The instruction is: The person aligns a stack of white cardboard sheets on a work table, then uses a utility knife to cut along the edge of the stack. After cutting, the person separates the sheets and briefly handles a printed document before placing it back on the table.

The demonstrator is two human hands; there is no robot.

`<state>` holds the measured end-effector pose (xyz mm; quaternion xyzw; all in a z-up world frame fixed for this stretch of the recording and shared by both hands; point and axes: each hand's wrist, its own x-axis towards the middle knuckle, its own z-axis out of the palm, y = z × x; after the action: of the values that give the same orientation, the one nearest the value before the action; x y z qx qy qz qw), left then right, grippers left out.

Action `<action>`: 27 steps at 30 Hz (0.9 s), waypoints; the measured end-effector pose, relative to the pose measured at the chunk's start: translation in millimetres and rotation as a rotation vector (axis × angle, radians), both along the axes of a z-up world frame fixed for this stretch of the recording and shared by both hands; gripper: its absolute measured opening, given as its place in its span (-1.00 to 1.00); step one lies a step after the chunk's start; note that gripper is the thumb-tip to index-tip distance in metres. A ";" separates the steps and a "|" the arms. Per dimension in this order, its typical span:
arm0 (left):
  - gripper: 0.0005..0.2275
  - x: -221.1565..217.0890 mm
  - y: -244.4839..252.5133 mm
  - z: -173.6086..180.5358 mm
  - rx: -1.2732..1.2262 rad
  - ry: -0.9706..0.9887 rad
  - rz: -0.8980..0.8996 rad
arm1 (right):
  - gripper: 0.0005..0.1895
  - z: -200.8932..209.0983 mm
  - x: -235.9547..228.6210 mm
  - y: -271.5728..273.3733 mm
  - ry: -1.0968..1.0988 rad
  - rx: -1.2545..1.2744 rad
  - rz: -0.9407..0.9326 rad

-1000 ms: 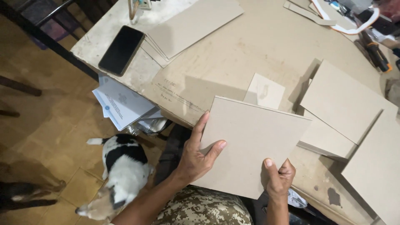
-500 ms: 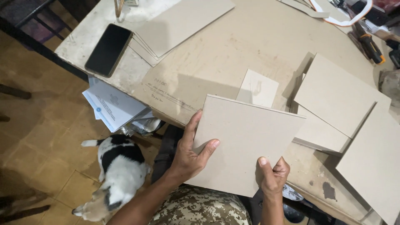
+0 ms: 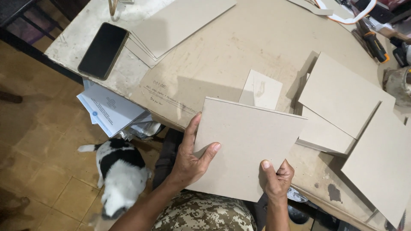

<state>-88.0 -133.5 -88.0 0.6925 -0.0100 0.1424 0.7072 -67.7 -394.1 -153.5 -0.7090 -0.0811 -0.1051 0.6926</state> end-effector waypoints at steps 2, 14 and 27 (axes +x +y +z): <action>-0.33 0.3 -0.4 -2.8 0.002 -0.009 0.003 | -0.68 0.2 -0.8 0.9 0.012 0.034 0.007; -0.34 1.3 0.1 -6.9 0.026 -0.023 0.002 | -0.57 3.8 0.4 -1.2 0.007 -0.094 -0.021; -0.33 1.1 0.9 -7.6 0.033 0.012 -0.003 | -0.64 2.2 0.9 -1.6 -0.019 -0.070 0.004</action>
<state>-86.9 -132.6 -95.6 0.7048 -0.0090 0.1371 0.6960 -66.8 -395.7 -151.3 -0.7317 -0.0929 -0.1074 0.6667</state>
